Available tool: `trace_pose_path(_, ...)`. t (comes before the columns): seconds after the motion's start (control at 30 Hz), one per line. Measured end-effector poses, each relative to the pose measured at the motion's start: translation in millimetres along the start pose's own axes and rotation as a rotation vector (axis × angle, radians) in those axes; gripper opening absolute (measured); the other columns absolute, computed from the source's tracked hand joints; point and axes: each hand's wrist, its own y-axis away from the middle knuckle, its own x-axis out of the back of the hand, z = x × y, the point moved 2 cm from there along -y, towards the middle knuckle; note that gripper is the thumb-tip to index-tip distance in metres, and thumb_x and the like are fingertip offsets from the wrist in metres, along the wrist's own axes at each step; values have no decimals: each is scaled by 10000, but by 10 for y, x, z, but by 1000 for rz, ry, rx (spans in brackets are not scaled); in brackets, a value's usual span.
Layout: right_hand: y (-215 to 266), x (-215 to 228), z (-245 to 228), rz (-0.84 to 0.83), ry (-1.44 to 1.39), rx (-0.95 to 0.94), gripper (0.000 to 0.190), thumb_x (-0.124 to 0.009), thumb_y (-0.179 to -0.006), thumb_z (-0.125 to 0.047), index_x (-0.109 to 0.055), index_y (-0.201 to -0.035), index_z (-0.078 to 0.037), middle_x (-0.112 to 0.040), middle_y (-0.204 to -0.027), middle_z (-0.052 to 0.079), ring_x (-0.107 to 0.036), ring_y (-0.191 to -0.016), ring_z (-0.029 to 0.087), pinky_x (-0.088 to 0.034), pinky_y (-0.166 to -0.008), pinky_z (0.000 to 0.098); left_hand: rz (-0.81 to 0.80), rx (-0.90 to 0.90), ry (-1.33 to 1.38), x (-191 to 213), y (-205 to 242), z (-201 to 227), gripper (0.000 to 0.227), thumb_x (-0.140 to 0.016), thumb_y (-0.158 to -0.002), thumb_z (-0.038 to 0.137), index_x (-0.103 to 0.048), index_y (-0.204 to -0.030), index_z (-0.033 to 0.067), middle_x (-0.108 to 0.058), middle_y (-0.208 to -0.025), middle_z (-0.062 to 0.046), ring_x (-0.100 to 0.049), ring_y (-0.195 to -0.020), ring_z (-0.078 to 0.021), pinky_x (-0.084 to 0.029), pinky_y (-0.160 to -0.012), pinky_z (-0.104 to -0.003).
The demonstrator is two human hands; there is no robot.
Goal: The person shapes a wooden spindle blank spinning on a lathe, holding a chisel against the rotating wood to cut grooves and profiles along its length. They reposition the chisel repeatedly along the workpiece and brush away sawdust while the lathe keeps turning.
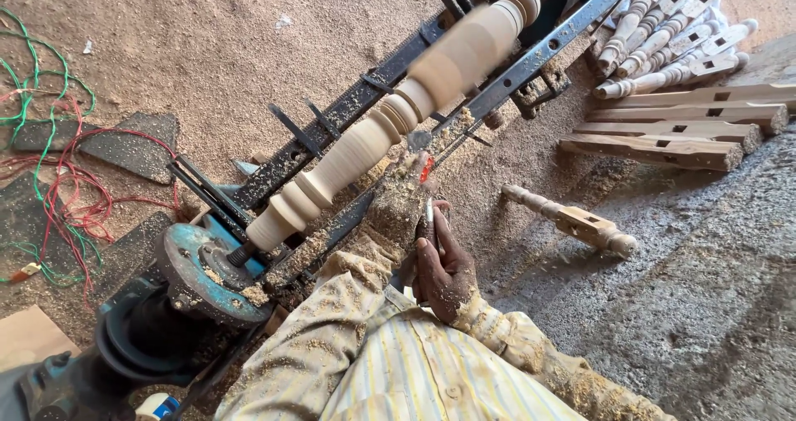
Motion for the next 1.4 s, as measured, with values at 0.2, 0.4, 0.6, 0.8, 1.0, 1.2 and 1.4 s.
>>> trace_pose_path(0.2, -24, -7, -37, 33, 70, 28, 608, -509, -1022, -103, -341, -1606, -113, -678, -1087, -13, -481, -635, 38, -421, -547, 215, -73, 99, 172, 39, -86, 57, 407, -436, -901, 418, -387, -1226, 180, -535, -1170, -77, -593, -1155, -325, -449, -1014, -525)
trace_pose_path(0.4, -110, 132, 239, 8, 157, 177, 599, -526, -1052, -61, -342, -1622, -69, -555, -1370, -102, -534, -1066, -35, -440, -909, 158, -145, 190, 339, 59, -115, 96, 348, -404, -898, 395, -388, -1188, 202, -534, -1133, -66, -598, -1131, -322, -459, -991, -516)
trace_pose_path(0.6, -57, 248, 459, -30, 17, 94, 657, -550, -1134, -100, -333, -1754, -133, -587, -889, 6, -446, -614, 54, -377, -515, 214, -234, 130, 513, -957, 328, 668, 355, -411, -902, 372, -395, -1213, 202, -542, -1136, -72, -596, -1105, -316, -404, -1000, -545)
trace_pose_path(0.8, 0, 42, 76, 13, 126, -1, 674, -526, -1088, -90, -292, -1713, -183, -568, -774, 14, -459, -532, 83, -404, -460, 247, -383, -195, 782, -31, -176, -264, 467, -481, -919, 338, -415, -1347, 165, -567, -1201, -108, -581, -1063, -303, -226, -1063, -646)
trace_pose_path(1.0, -99, 86, 156, -2, 88, 83, 634, -550, -1046, -60, -347, -1643, -124, -550, -905, -52, -444, -692, 21, -402, -591, 185, -431, -373, 842, -272, -439, -140, 522, -516, -929, 319, -428, -1414, 146, -576, -1243, -127, -568, -1052, -303, -141, -1097, -692)
trace_pose_path(1.2, -38, 13, -17, 38, 56, 5, 635, -523, -1009, -56, -327, -1608, -130, -607, -1019, -88, -466, -753, 20, -428, -670, 178, -353, -424, 629, -659, -215, 224, 513, -520, -936, 310, -440, -1414, 143, -565, -1271, -133, -553, -1083, -322, -155, -1106, -682)
trace_pose_path(1.4, -104, 140, 89, -53, 49, 51, 658, -539, -1043, -58, -305, -1653, -132, -552, -950, -69, -442, -771, 17, -398, -678, 179, -270, -472, 424, -748, -159, 349, 503, -523, -943, 302, -451, -1415, 140, -554, -1299, -138, -537, -1114, -340, -170, -1115, -672)
